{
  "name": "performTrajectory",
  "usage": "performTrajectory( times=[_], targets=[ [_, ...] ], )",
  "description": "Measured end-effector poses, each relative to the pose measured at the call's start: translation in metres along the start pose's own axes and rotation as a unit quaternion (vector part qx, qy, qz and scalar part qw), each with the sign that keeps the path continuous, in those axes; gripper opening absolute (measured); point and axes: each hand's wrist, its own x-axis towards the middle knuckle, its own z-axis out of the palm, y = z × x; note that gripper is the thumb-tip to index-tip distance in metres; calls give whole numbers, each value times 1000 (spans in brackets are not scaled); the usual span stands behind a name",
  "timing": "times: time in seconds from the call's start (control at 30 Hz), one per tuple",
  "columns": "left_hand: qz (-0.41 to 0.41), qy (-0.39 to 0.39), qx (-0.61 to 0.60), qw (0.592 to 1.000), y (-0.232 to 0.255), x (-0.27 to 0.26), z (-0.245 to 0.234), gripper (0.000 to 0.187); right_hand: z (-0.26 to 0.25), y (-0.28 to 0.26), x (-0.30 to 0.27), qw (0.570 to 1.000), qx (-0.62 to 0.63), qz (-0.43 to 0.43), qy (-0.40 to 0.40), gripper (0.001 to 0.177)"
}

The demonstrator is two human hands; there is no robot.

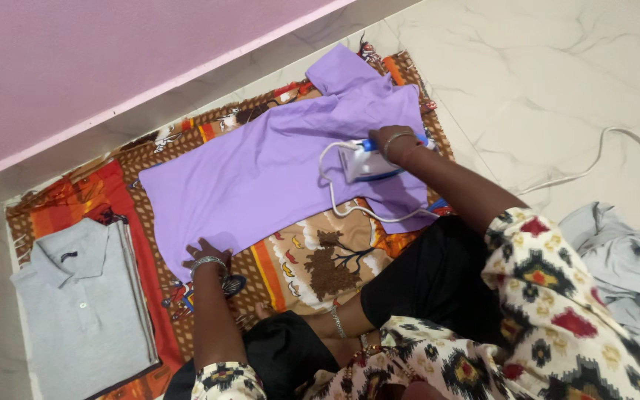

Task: The person irons a purple shirt laid flat on a patterned mat, then folds it neatly and places it on top of a stack of folded shirts. The person uses a handheld iron and smooths the fabric with their hands before folding.

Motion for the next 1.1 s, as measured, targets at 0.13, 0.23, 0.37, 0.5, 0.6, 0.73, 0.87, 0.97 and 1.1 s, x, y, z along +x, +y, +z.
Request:
performTrajectory(
  times=[0.13,0.23,0.37,0.5,0.6,0.73,0.87,0.97,1.1],
  targets=[
    [2,-2,0,1000,3,2,0,116,0,40,-29,994,-78,-58,58,42],
    [1,0,16,1000,2,3,0,116,2,57,-58,993,-70,7,90,44],
    [1,1,25,1000,4,0,3,117,7,58,-65,964,128,225,59,34],
    [1,14,26,1000,6,-5,-3,116,21,60,-41,923,270,271,46,79],
    [-2,25,-15,1000,4,-8,-1,112,37,63,-36,897,327,260,142,72],
    [195,217,76,953,46,-23,16,63,36,71,-50,872,388,238,179,52],
    [536,157,132,819,152,-110,120,26,16,80,-77,819,473,278,169,63],
    [698,101,70,706,210,-203,204,22,-10,94,-91,917,303,197,171,89],
    [630,93,47,770,236,-251,223,22,-27,115,-113,956,232,152,96,76]
  ],
)
